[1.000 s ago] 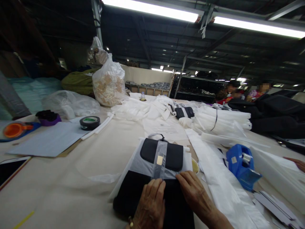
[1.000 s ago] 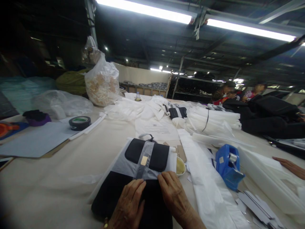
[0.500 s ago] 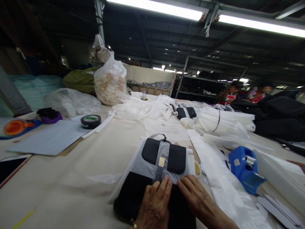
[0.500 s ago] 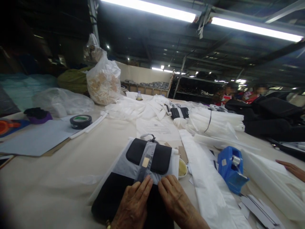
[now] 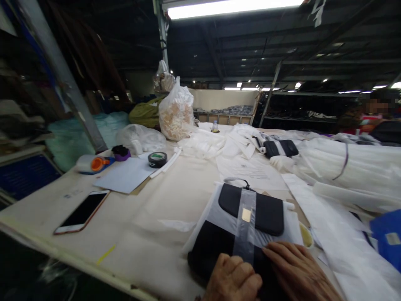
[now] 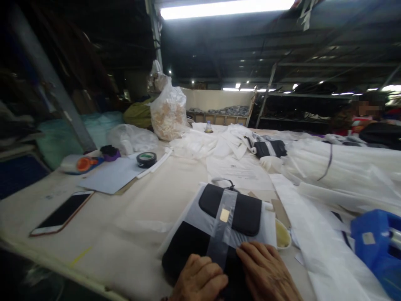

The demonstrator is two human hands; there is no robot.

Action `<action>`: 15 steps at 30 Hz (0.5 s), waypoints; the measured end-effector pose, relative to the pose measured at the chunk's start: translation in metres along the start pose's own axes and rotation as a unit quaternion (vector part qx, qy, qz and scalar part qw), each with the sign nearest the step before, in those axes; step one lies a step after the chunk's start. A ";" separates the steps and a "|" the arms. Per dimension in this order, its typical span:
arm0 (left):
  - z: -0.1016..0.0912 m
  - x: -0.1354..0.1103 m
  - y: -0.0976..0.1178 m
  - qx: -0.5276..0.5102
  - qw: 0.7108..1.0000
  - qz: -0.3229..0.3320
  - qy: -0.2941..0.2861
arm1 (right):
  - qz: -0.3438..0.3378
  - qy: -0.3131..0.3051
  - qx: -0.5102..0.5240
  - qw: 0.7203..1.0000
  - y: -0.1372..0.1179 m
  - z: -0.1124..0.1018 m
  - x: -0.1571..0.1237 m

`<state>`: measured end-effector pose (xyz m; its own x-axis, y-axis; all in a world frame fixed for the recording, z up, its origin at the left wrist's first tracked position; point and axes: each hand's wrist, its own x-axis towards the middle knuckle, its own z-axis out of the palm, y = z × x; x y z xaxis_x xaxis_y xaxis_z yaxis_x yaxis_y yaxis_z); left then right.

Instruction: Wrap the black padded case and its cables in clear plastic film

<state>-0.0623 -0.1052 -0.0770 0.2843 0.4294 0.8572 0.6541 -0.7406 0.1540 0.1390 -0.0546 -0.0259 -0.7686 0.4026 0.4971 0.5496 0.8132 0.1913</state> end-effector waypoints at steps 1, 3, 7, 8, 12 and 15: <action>-0.012 -0.010 -0.003 0.007 1.000 -0.015 0.020 | -0.006 0.009 0.000 1.000 0.003 0.001 -0.001; -0.039 -0.034 -0.013 0.020 0.984 -0.167 0.065 | -0.007 0.024 -0.002 1.000 0.006 0.004 -0.004; -0.088 -0.058 -0.040 -0.060 0.752 -0.641 0.140 | 0.013 0.041 0.005 0.999 0.004 0.008 -0.003; -0.095 -0.055 -0.046 -0.111 0.691 -0.702 0.134 | 0.013 0.044 0.004 0.999 0.003 0.008 -0.002; -0.094 -0.026 -0.063 -0.265 0.618 -0.733 0.106 | -0.002 0.049 -0.020 0.999 0.002 0.008 0.000; -0.080 -0.005 -0.074 -0.264 0.618 -0.732 0.109 | -0.022 0.045 -0.027 0.998 0.004 0.005 -0.001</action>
<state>-0.1679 -0.0939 -0.0539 -0.4808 0.8020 -0.3545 -0.2374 0.2702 0.9331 0.1400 -0.0497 -0.0297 -0.7614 0.3247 0.5611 0.5340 0.8049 0.2589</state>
